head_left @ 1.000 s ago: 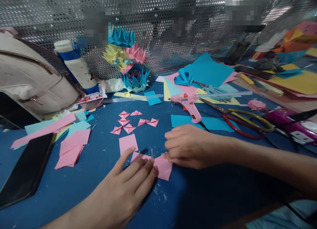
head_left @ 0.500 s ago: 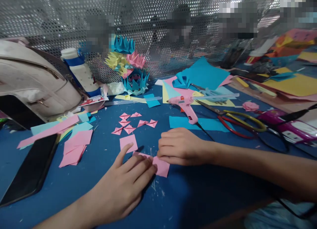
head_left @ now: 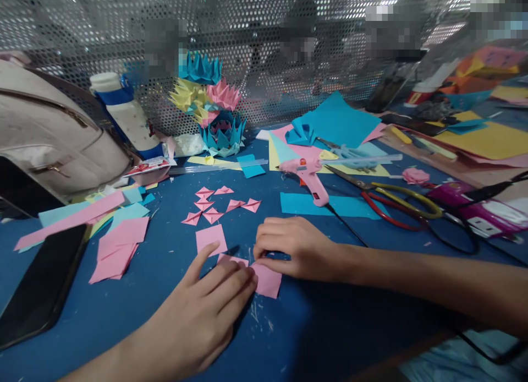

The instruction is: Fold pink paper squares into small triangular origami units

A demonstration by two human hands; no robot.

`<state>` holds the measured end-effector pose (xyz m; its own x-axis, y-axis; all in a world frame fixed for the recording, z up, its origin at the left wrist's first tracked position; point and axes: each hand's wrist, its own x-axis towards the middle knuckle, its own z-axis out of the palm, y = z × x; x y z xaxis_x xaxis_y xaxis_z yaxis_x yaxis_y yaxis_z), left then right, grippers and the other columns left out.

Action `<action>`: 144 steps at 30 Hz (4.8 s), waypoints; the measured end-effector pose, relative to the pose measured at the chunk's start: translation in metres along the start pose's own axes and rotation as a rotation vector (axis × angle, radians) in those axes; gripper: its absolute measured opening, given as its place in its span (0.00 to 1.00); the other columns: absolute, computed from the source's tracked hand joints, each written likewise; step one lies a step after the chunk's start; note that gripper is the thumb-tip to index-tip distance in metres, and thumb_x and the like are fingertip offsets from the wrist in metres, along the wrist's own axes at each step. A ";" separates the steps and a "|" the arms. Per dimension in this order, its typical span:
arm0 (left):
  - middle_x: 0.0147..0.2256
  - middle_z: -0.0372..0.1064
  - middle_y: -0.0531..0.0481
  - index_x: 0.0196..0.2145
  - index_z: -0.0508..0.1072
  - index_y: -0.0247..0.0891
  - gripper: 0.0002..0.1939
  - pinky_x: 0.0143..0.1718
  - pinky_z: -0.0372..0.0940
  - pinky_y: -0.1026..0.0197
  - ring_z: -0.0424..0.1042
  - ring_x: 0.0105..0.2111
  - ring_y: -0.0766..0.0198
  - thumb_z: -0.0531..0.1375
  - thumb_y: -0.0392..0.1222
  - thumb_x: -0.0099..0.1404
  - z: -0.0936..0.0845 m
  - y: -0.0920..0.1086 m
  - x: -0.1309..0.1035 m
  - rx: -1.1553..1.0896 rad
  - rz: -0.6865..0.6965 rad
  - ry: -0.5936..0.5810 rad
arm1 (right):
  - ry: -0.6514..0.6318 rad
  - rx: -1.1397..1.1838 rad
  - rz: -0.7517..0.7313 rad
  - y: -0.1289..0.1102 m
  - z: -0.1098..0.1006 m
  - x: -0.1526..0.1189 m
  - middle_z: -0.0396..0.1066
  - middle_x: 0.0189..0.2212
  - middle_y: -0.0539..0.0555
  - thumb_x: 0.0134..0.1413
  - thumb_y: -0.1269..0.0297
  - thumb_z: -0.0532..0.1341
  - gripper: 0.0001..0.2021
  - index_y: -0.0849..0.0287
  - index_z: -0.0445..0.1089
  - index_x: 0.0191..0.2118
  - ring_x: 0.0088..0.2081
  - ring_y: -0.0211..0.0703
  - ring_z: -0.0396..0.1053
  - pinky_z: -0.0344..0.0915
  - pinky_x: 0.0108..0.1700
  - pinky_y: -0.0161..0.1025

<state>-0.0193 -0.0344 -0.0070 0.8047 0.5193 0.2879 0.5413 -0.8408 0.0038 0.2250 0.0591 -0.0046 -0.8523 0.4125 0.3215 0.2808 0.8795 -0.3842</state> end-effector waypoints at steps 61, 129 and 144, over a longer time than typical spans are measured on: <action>0.59 0.66 0.45 0.64 0.63 0.36 0.24 0.70 0.27 0.45 0.62 0.60 0.54 0.53 0.40 0.73 -0.009 0.000 0.007 -0.029 0.011 -0.078 | -0.320 0.270 -0.019 0.011 -0.034 0.004 0.73 0.30 0.48 0.57 0.66 0.68 0.05 0.59 0.73 0.38 0.36 0.36 0.67 0.59 0.36 0.32; 0.54 0.71 0.45 0.63 0.67 0.42 0.30 0.69 0.28 0.44 0.64 0.59 0.52 0.59 0.59 0.69 0.000 0.010 0.007 0.026 -0.024 -0.004 | -0.354 0.150 0.008 -0.003 -0.018 0.003 0.69 0.36 0.52 0.64 0.64 0.62 0.06 0.60 0.72 0.38 0.39 0.41 0.65 0.57 0.41 0.37; 0.52 0.71 0.46 0.61 0.68 0.41 0.27 0.69 0.27 0.43 0.65 0.57 0.52 0.58 0.57 0.71 -0.001 0.009 0.008 0.032 -0.012 -0.022 | -0.322 0.017 -0.082 -0.005 -0.016 0.000 0.71 0.39 0.54 0.66 0.62 0.60 0.07 0.60 0.71 0.40 0.40 0.43 0.66 0.56 0.40 0.38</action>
<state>-0.0082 -0.0381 -0.0040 0.8032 0.5326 0.2669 0.5580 -0.8295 -0.0239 0.2304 0.0589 0.0108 -0.9683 0.2420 0.0625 0.2005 0.9014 -0.3838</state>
